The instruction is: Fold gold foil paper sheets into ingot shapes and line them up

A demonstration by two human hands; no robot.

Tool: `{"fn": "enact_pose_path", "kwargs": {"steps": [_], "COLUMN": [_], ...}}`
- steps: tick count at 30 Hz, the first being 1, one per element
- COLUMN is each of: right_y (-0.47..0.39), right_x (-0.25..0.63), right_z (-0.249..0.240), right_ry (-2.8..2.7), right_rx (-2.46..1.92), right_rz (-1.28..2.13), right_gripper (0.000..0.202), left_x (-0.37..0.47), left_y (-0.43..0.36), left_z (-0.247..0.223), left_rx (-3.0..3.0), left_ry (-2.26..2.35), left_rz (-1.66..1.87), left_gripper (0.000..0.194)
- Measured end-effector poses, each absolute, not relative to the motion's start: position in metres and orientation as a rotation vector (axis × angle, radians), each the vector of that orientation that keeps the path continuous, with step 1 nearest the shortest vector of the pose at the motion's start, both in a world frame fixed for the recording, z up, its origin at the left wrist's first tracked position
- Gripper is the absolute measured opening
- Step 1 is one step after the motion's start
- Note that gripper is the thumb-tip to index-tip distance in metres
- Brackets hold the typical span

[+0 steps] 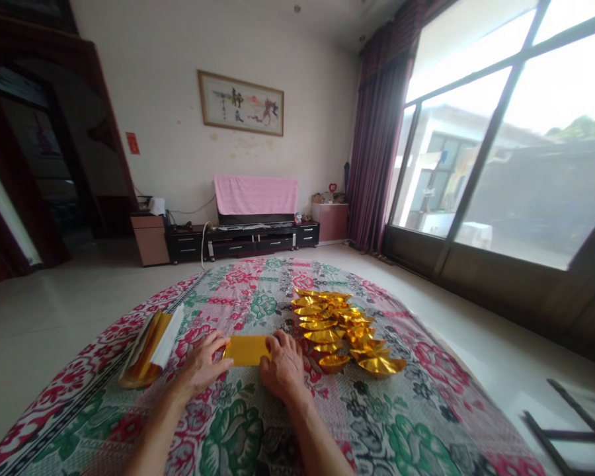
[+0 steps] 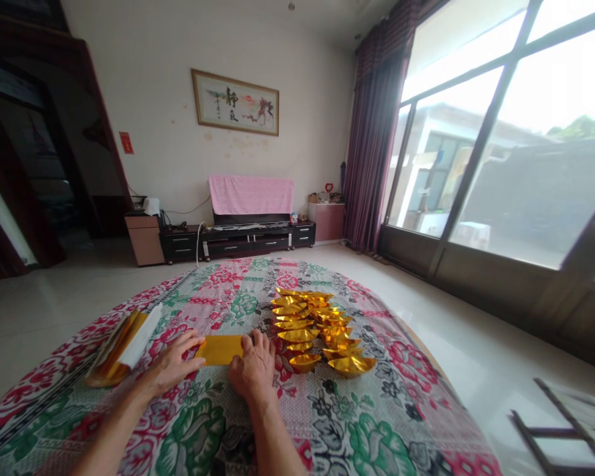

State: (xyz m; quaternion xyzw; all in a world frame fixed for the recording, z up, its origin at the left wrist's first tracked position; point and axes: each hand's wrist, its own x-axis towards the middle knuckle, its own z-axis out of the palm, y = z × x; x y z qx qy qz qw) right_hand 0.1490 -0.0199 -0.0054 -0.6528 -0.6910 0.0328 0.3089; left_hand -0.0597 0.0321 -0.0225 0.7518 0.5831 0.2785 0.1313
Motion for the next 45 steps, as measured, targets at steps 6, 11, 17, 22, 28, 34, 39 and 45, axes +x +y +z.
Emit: {"fn": "enact_pose_path", "kwargs": {"steps": [6,11,17,22,28,34,39,45], "right_y": [-0.019,-0.018,-0.018,-0.017,-0.015,-0.015,-0.016,-0.016], "right_x": [0.15,0.151,0.151,0.15,0.15,0.149,0.149,0.15], "right_z": [-0.007,-0.007,-0.006,-0.008,-0.009,-0.01,-0.011,-0.009], "right_ry": [-1.831,-1.856,-1.87,-1.864,-1.855,-1.847,-1.844,-1.845], "right_rx": [-1.718,-1.713,-1.724,-1.72,-1.71,-1.709,-1.701,-1.693], "right_rz": [0.084,0.09,0.12,0.109,0.095,0.079,0.069,0.083], "right_gripper": [0.026,0.026,0.028,0.029,0.027,0.025,0.026,0.024], "left_x": [-0.062,-0.065,-0.067,-0.051,-0.021,-0.016,-0.019,-0.02], "left_y": [0.033,0.033,0.031,0.025,0.009,0.009,0.019,0.019], "left_z": [-0.024,-0.024,-0.021,-0.018,0.002,-0.009,-0.029,-0.031], "left_rx": [2.16,2.148,2.122,2.184,2.425,2.491,2.385,2.364], "left_ry": [1.659,1.597,1.581,1.68,1.613,1.599,1.757,1.777], "left_rz": [0.802,0.82,0.843,1.187,1.53,1.377,1.21,1.134], "left_gripper": [0.043,0.041,0.048,0.035,0.016,0.053,0.066,0.063]}}
